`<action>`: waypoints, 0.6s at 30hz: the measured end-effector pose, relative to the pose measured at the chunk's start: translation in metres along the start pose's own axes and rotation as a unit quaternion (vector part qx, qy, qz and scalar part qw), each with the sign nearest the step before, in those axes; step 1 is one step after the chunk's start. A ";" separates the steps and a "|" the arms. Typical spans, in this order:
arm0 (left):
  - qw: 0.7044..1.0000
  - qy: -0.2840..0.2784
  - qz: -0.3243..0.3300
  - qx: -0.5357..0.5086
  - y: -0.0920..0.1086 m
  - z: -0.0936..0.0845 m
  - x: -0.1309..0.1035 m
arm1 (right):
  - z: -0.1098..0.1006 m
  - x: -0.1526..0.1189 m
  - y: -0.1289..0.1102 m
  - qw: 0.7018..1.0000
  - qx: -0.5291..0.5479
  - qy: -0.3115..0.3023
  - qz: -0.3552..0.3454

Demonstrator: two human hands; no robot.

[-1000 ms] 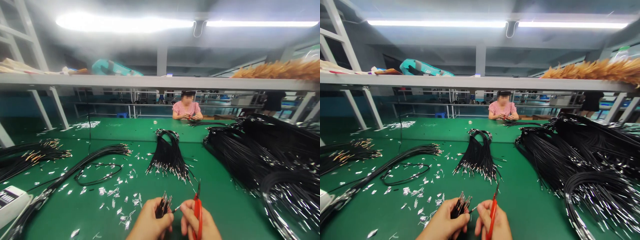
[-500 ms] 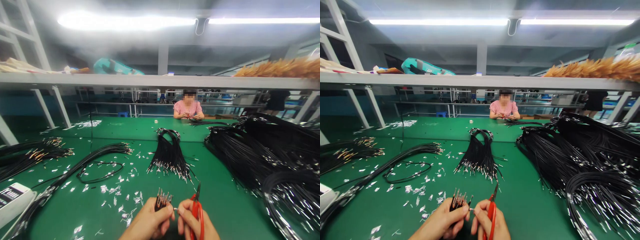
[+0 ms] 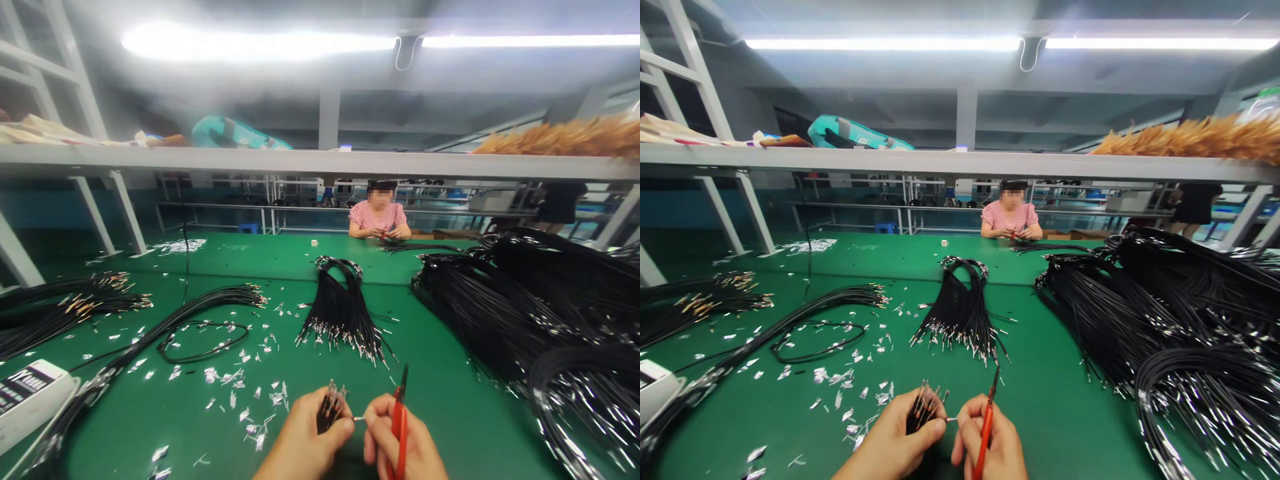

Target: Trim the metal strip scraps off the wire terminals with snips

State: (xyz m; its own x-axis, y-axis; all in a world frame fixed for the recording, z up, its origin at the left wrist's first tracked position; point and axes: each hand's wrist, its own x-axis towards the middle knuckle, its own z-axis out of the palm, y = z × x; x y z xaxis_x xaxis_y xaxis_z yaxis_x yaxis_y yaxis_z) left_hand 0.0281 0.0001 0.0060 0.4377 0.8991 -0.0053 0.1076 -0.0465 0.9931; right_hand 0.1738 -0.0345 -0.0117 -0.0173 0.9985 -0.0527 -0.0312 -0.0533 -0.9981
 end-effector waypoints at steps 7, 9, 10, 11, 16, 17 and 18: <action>0.995 -0.026 -0.094 -0.023 -0.001 0.001 -0.001 | 0.001 0.000 -0.003 1.000 0.005 -0.029 0.011; 0.993 -0.041 -0.099 -0.047 0.000 0.000 -0.002 | 0.003 -0.001 -0.004 0.999 -0.002 -0.034 0.009; 0.992 -0.046 -0.102 -0.055 0.001 -0.001 -0.003 | 0.003 -0.001 -0.005 0.999 -0.003 -0.034 0.009; 0.992 -0.046 -0.104 -0.062 0.002 -0.002 -0.003 | 0.004 0.000 -0.004 0.999 -0.004 -0.033 0.008; 0.991 -0.046 -0.099 -0.073 0.006 -0.004 -0.003 | 0.004 0.002 0.000 0.999 -0.003 -0.032 0.010; 0.991 -0.044 -0.098 -0.076 0.006 -0.005 -0.003 | 0.004 0.002 0.000 0.999 -0.007 -0.037 0.014; 0.991 -0.039 -0.098 -0.079 0.006 -0.006 -0.002 | 0.005 0.001 0.001 0.999 -0.016 -0.040 0.019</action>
State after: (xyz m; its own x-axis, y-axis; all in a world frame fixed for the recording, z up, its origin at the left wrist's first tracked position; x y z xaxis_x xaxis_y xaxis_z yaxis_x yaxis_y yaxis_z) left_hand 0.0225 0.0008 0.0130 0.4904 0.8477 -0.2022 0.0584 0.1995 0.9782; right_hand 0.1685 -0.0334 -0.0129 -0.0984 0.9911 -0.0899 0.0020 -0.0902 -0.9959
